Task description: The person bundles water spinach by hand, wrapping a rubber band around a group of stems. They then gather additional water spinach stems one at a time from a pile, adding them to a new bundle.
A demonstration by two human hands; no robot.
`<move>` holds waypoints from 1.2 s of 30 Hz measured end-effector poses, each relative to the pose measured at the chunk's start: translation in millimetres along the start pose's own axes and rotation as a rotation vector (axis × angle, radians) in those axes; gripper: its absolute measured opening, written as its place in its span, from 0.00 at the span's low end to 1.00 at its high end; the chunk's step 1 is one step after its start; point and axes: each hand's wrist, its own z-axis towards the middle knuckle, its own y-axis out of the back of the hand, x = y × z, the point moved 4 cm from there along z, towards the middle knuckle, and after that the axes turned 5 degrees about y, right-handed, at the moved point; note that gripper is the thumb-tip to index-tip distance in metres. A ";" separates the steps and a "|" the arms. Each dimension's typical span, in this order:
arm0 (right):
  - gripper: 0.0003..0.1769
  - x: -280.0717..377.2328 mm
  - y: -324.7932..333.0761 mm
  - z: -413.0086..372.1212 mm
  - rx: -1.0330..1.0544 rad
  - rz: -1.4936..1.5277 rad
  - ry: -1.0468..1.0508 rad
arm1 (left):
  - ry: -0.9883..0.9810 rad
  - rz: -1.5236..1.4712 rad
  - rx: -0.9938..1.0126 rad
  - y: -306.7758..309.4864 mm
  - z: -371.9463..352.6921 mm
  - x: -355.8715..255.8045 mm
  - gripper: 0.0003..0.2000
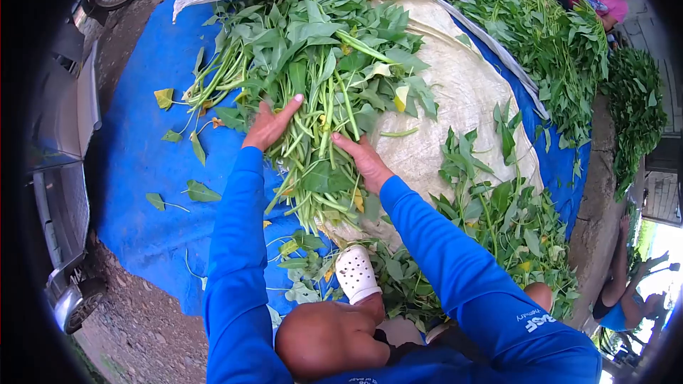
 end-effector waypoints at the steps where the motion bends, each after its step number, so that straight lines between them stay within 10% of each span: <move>1: 0.66 -4.4 -2.9 10.3 0.002 -0.041 0.015 | 0.031 -0.053 0.025 -1.0 -10.9 -1.0 0.71; 5: 0.40 13.5 -23.6 -3.2 0.193 0.155 -0.158 | 0.103 -0.355 0.414 -2.6 -59.3 -22.1 0.52; 8: 0.41 19.7 -10.8 -22.9 0.235 0.140 -0.182 | 0.136 -0.481 0.542 0.5 -75.0 -17.3 0.43; 17: 0.36 67.3 -30.8 -105.9 0.207 0.252 0.145 | -0.121 -0.559 0.255 13.2 -177.0 -68.1 0.26; 28: 0.31 63.8 55.5 -297.5 0.155 0.546 0.430 | -0.312 -0.034 0.312 -40.0 -400.1 -212.7 0.28; 36: 0.33 -95.4 175.8 -372.6 0.083 1.222 0.584 | -0.481 0.752 0.226 -268.1 -470.1 -251.3 0.42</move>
